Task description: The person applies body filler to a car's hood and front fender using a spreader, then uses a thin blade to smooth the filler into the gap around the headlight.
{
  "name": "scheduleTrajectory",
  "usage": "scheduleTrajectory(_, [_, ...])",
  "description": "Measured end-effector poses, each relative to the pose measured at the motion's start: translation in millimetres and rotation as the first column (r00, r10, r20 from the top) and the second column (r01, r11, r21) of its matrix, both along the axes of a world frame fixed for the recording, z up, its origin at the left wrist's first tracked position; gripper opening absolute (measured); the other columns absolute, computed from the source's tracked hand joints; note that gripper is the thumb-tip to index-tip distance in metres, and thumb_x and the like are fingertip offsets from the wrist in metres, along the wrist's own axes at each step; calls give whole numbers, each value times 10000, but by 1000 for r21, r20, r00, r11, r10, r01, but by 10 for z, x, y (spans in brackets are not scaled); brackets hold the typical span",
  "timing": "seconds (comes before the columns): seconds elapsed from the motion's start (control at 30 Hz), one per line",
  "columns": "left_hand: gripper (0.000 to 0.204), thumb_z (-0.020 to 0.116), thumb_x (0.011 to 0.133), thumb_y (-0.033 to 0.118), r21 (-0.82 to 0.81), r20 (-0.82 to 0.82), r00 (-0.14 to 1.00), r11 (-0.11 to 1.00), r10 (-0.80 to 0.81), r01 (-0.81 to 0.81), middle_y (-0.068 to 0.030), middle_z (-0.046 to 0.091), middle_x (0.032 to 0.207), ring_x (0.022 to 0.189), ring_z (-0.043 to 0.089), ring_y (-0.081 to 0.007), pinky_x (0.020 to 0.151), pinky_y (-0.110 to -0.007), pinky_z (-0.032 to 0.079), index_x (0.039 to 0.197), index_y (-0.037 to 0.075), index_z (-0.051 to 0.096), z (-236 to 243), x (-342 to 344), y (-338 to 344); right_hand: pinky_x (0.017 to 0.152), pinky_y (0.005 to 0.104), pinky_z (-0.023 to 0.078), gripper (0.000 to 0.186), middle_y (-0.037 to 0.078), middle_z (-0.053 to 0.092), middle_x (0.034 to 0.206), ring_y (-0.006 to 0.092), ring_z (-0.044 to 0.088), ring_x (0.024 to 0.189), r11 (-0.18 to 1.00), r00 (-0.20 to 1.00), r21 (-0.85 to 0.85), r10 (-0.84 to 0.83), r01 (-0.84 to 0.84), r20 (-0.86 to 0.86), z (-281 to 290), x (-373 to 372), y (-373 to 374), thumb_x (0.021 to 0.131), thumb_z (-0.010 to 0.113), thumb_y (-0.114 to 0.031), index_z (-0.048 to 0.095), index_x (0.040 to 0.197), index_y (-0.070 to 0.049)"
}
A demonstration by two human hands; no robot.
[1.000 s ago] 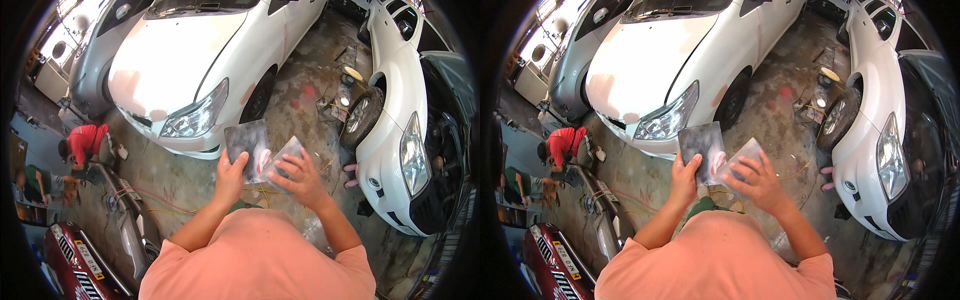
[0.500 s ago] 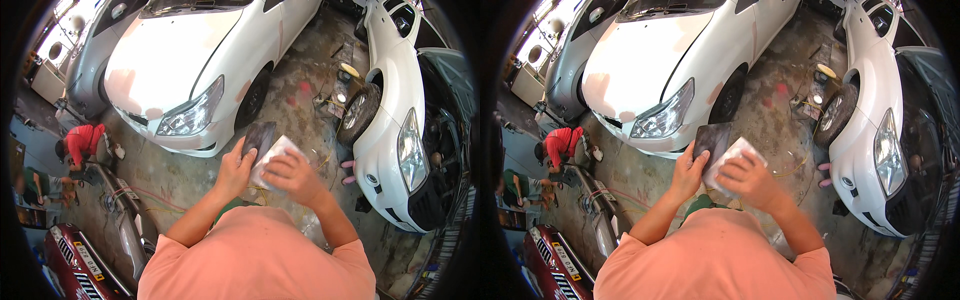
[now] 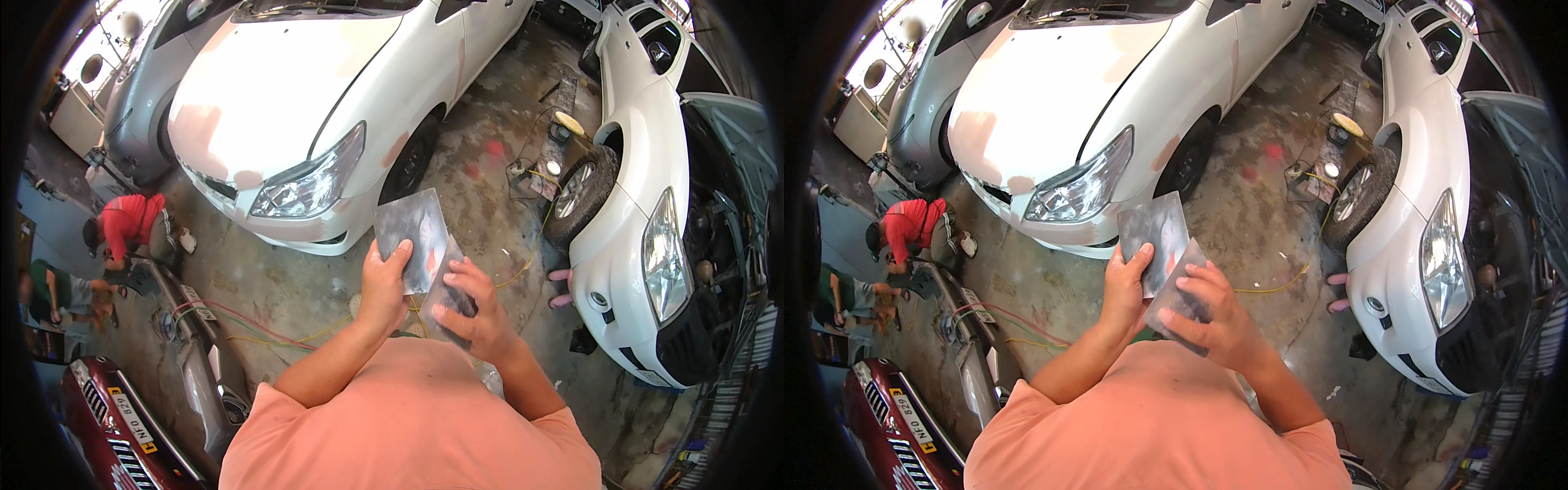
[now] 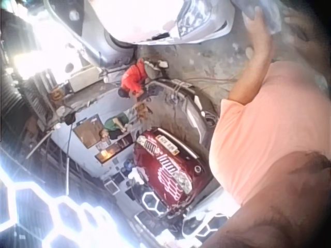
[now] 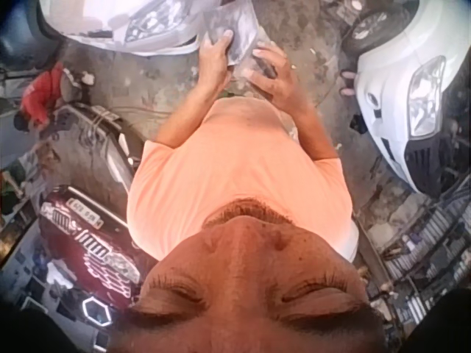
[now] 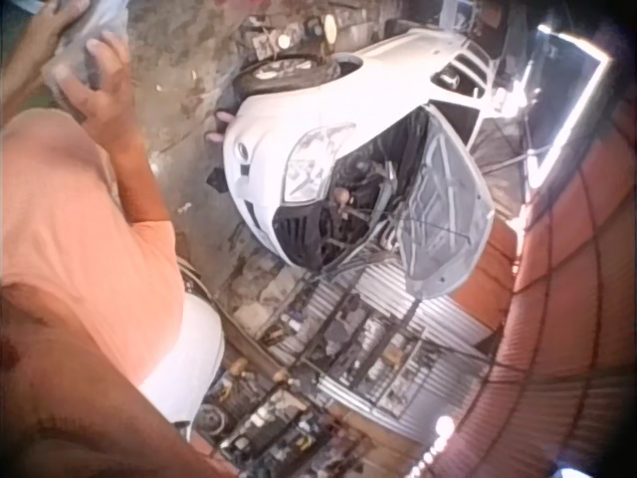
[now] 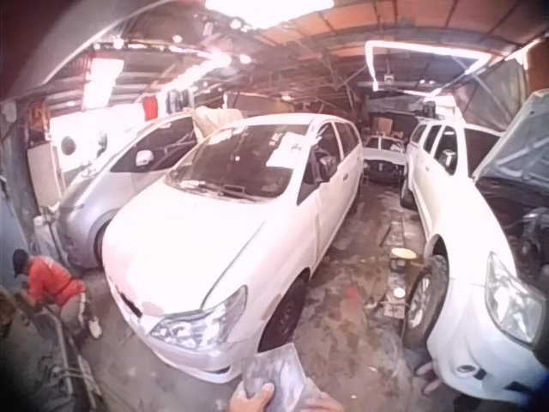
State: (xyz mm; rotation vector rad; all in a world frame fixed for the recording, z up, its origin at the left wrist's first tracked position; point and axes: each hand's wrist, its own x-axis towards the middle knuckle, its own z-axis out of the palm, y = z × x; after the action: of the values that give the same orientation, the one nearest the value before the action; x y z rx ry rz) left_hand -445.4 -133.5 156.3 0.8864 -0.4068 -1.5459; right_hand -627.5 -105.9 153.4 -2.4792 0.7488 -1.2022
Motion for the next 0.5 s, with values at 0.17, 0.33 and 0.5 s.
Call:
scheduleTrajectory(0.17, [398, 579, 996, 105, 20, -15, 1000, 1000, 12, -12, -118, 603, 1218, 1067, 644, -207, 874, -388, 591, 1363, 19, 453, -208, 41, 40, 1084, 537, 427, 588, 119, 463, 1369, 417, 461, 1313, 994, 998, 87, -63, 66, -31, -357, -79, -140, 790, 738, -4, 620, 1320, -228])
scheduleTrajectory(0.33, [412, 575, 999, 112, 7, -79, 996, 999, 43, -42, -107, 592, 1243, 1085, 643, -211, 892, -400, 589, 1383, 53, 439, -239, 122, 99, 1109, 475, 401, 678, 156, 449, 1403, 385, 457, 1335, 981, 975, 143, -100, 129, -198, -577, -312, -204, 756, 664, 117, 558, 1364, -165])
scheduleTrajectory(0.5, [422, 575, 1019, 190, -102, -106, 994, 994, 24, -35, -105, 583, 1272, 1112, 635, -223, 944, -390, 561, 1393, 61, 428, 6, 269, -72, 1126, 405, 360, 660, 150, 464, 1388, 296, 455, 1338, 734, 856, 676, -386, 59, 344, -801, -289, -81, 825, 563, 89, 408, 1449, -60])
